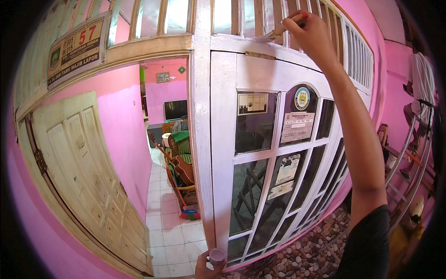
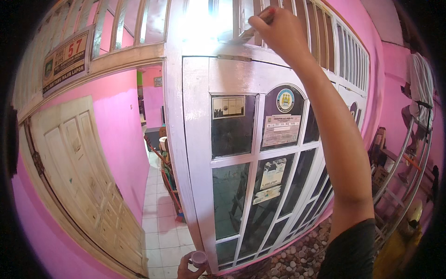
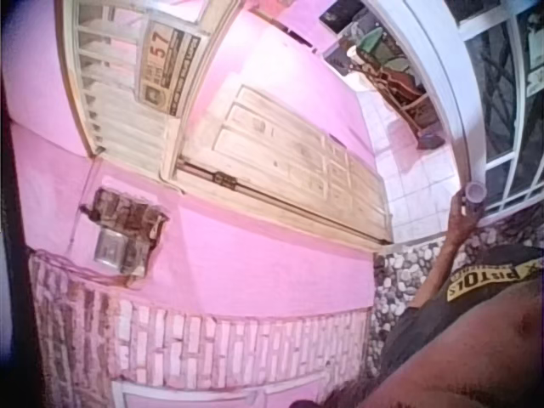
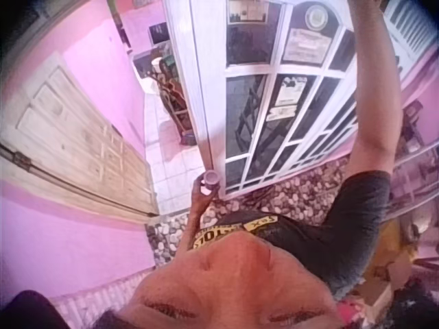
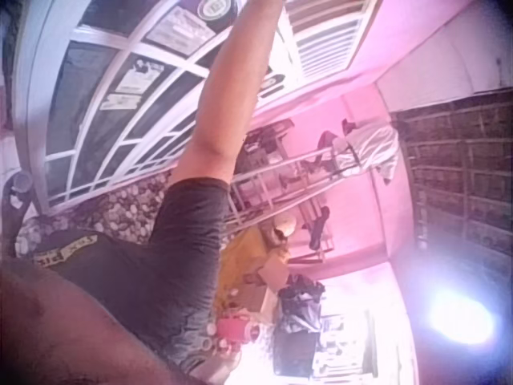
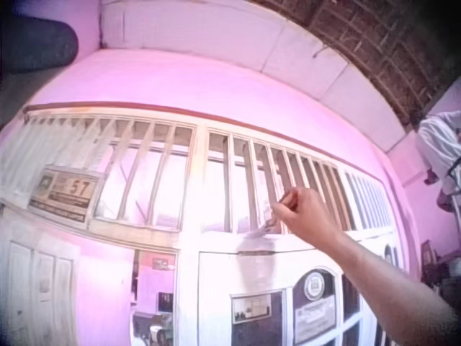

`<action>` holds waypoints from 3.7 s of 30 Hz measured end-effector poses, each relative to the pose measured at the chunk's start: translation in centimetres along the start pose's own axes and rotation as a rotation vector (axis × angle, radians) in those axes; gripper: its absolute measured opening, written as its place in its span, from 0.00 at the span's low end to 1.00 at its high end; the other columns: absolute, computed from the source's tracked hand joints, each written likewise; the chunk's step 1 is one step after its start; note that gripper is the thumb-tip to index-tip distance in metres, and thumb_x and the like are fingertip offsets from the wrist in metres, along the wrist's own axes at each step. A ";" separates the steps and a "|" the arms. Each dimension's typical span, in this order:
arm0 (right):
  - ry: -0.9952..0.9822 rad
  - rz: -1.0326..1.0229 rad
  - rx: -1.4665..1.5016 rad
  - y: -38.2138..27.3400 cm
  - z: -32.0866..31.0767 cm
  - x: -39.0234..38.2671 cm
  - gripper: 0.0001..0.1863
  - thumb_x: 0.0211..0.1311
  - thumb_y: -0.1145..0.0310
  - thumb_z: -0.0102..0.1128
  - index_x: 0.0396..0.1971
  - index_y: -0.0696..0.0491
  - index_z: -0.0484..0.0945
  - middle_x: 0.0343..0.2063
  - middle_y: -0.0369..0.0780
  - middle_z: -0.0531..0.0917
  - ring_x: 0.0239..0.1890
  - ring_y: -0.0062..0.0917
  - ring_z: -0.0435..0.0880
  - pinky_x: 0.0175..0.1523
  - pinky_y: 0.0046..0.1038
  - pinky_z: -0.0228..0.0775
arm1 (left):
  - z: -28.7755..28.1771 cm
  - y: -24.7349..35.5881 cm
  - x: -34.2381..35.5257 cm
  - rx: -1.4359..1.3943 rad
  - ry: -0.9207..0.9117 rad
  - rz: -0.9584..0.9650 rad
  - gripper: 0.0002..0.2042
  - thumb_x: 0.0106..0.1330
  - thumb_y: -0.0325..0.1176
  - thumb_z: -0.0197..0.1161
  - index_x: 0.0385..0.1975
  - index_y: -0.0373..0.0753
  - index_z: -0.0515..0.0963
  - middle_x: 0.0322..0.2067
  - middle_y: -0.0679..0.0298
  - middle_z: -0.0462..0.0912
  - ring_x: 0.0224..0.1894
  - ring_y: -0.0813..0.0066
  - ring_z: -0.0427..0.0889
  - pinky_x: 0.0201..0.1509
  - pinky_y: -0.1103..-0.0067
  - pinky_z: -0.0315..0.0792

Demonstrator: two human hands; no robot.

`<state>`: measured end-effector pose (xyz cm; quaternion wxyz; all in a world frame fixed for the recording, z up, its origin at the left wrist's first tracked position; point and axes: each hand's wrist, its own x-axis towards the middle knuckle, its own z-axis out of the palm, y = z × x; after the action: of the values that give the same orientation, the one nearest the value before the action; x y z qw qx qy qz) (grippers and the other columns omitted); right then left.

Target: The person paints a white wooden door frame and overhead slats using a brush and a small container of white paint, repeatedly dipping the brush and applying paint to the wood.

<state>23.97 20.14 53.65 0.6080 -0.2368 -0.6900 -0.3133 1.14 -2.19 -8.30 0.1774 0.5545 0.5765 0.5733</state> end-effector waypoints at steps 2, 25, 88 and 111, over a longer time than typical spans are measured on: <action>-0.006 0.057 0.066 0.1 -0.5 0.4 0.15 0.61 0.60 0.64 0.32 0.60 0.84 0.21 0.35 0.82 0.25 0.15 0.79 0.32 0.22 0.71 | 0.0 0.3 0.1 -0.025 -0.011 -0.039 0.35 0.54 0.37 0.80 0.61 0.35 0.72 0.49 0.57 0.80 0.47 0.67 0.77 0.50 0.73 0.74; 0.022 0.016 0.152 -0.9 0.3 -1.1 0.13 0.64 0.63 0.64 0.33 0.60 0.85 0.22 0.34 0.83 0.25 0.14 0.78 0.33 0.20 0.69 | 0.4 0.4 -0.1 0.022 -0.046 0.019 0.36 0.53 0.39 0.80 0.60 0.33 0.72 0.50 0.54 0.80 0.47 0.63 0.79 0.51 0.71 0.75; 0.209 0.085 0.849 9.6 -0.4 -6.2 0.06 0.64 0.72 0.60 0.31 0.59 0.82 0.21 0.36 0.80 0.22 0.17 0.75 0.29 0.21 0.69 | 14.9 7.0 0.9 0.075 0.102 -0.162 0.37 0.52 0.39 0.80 0.61 0.34 0.71 0.51 0.54 0.79 0.50 0.62 0.79 0.52 0.70 0.74; -0.874 0.459 1.037 -0.5 -7.4 -36.5 0.06 0.57 0.78 0.68 0.31 0.60 0.79 0.29 0.41 0.83 0.29 0.21 0.85 0.32 0.23 0.74 | 10.9 11.0 7.9 0.140 0.024 0.144 0.33 0.52 0.28 0.77 0.59 0.35 0.70 0.53 0.54 0.76 0.56 0.61 0.77 0.62 0.70 0.70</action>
<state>34.12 16.45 17.98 0.3607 -0.1605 -0.8633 0.3144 12.59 6.53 1.52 0.0897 0.5986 0.5761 0.5493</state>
